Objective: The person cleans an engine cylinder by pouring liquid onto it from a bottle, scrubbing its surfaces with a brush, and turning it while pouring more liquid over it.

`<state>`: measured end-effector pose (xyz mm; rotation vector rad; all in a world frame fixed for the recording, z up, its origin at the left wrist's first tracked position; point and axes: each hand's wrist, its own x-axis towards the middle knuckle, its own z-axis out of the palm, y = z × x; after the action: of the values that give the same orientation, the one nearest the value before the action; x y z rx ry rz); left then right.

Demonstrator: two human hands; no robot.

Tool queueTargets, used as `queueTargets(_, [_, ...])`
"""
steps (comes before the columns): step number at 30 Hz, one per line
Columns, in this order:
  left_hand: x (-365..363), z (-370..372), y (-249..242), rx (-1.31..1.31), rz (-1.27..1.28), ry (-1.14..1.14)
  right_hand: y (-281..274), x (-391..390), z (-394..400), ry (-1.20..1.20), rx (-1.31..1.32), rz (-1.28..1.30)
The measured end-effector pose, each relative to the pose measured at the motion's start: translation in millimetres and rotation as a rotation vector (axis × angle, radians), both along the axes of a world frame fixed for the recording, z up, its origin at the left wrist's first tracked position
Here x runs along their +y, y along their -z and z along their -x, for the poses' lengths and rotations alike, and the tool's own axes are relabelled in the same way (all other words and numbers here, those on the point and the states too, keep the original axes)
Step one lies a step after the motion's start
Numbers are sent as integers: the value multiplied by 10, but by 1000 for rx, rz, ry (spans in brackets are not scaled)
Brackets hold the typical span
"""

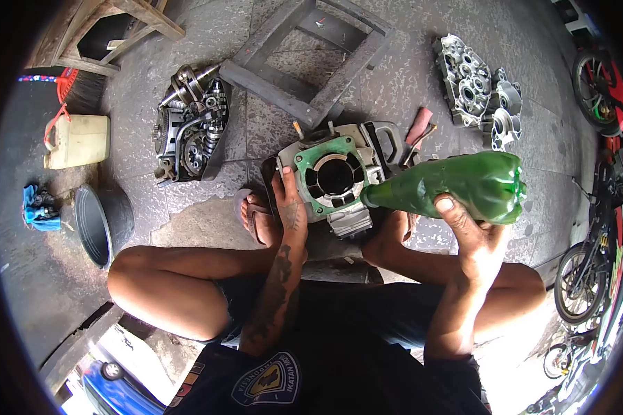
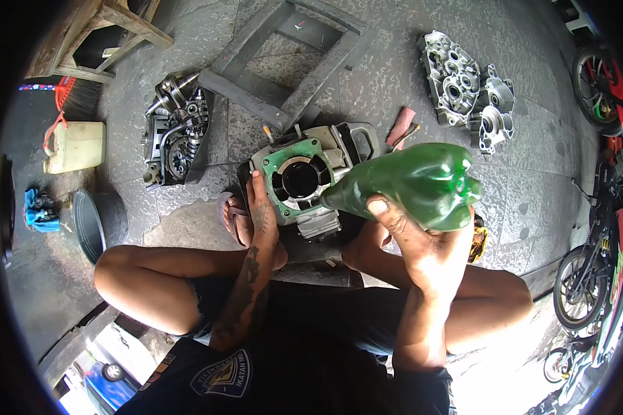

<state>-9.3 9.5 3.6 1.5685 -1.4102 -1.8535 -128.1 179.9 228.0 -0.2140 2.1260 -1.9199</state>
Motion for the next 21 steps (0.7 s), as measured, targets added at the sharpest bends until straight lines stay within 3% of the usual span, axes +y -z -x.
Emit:
queueTargets(8, [32,26,-12,-17,-8,-59,-36,-98,-26,-12,206,-113])
queueTargets(10, [38,37,5,38,53,-58,-84,-84,-83,-143,263,-276])
queueTargets(12, [23,39,85,33,66,-81,-68,-94,-111,-198,327,-299])
queueTargets(13, [24,35,129,47,65,-93,-89,-149,-119,-189,236,-219])
queueTargets(16, [52,64,23,66,71,-130,-164,-387,57,-428,621,-384])
queueTargets(21, [41,42,63,91,72,-120,-426,-1037,-59,-639,772,-629])
